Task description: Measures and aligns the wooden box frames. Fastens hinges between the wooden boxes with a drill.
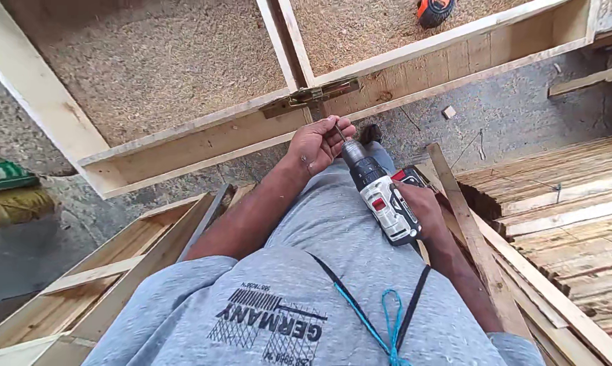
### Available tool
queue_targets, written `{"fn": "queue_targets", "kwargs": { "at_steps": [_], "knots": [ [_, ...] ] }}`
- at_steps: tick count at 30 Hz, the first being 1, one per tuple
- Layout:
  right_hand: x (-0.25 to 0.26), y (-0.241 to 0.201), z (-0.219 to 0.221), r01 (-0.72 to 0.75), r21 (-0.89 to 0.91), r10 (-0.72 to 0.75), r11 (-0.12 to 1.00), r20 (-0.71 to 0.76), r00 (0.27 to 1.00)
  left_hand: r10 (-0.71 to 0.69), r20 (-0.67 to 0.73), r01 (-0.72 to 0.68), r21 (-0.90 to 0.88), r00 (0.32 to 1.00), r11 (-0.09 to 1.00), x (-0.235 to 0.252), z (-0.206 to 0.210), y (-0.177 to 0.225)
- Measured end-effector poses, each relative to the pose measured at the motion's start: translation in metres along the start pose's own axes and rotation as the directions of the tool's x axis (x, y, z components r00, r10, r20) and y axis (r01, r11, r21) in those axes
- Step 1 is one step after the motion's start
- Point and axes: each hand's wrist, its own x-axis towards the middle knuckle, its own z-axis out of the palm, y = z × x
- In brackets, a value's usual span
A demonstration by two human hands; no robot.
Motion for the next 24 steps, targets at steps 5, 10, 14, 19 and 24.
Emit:
{"fn": "queue_targets", "kwargs": {
  "at_steps": [5,10,14,19,24],
  "knots": [
    [-0.005,0.006,0.009,0.015,-0.004,-0.015,1.000,-0.047,0.999,-0.015,0.039,0.016,-0.017,0.999,1.000,0.003,-0.001,0.000],
    [-0.005,0.009,0.018,0.015,-0.023,-0.016,1.000,-0.059,0.998,-0.013,0.016,0.011,0.144,1.000,0.989,0.001,-0.002,0.009],
    [0.006,0.015,0.022,0.007,-0.129,-0.009,0.992,-0.018,1.000,0.036,-0.019,-0.028,0.319,0.999,0.947,0.014,-0.001,0.018],
    [0.018,0.017,0.024,0.021,-0.167,-0.023,0.986,-0.008,1.000,0.035,0.017,-0.036,0.091,0.999,0.995,0.034,-0.005,0.025],
    [0.016,0.016,0.035,0.017,-0.071,-0.022,0.997,-0.069,0.997,0.003,0.100,-0.007,0.046,0.995,0.999,0.035,-0.009,0.027]
  ]
}}
